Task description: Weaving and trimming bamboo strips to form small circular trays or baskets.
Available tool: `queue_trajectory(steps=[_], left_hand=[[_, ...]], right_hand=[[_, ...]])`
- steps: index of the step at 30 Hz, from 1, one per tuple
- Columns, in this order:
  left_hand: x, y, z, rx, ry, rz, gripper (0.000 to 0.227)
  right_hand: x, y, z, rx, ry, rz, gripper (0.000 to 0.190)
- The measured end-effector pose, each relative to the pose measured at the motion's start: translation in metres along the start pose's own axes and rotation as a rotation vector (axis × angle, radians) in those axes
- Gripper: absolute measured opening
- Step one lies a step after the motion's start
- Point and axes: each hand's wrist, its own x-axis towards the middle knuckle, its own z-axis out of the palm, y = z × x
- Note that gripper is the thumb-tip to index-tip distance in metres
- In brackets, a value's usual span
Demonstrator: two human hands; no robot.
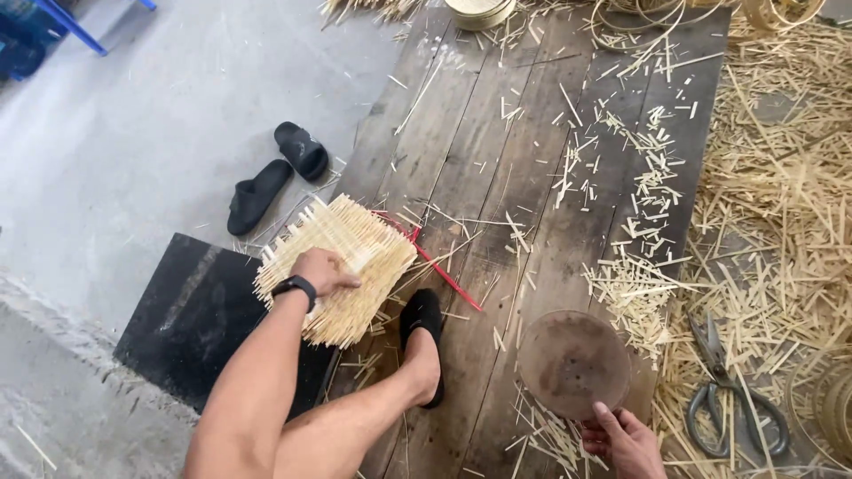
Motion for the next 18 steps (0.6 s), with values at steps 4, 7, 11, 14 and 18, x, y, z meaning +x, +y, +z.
queue_trajectory(steps=[4, 7, 11, 14, 18], left_hand=[[0.033, -0.031, 0.0, -0.049, 0.195, 0.151, 0.041], [-0.011, 0.01, -0.049, 0.119, 0.563, 0.244, 0.018], [-0.06, 0.089, -0.041, 0.143, 0.934, 0.8, 0.004], [-0.126, 0.165, 0.028, -0.015, 0.862, 1.41, 0.01], [-0.19, 0.187, 0.183, -0.048, 0.548, 1.746, 0.018]], right_hand=[[-0.008, -0.004, 0.0, -0.043, 0.029, -0.011, 0.039], [-0.04, -0.031, 0.015, -0.1, 0.088, -0.068, 0.038], [-0.047, -0.044, 0.01, -0.223, 0.241, -0.297, 0.043], [-0.054, -0.068, -0.001, 0.202, -0.021, -0.416, 0.051], [-0.103, -0.123, 0.02, 0.456, -0.27, -0.266, 0.065]])
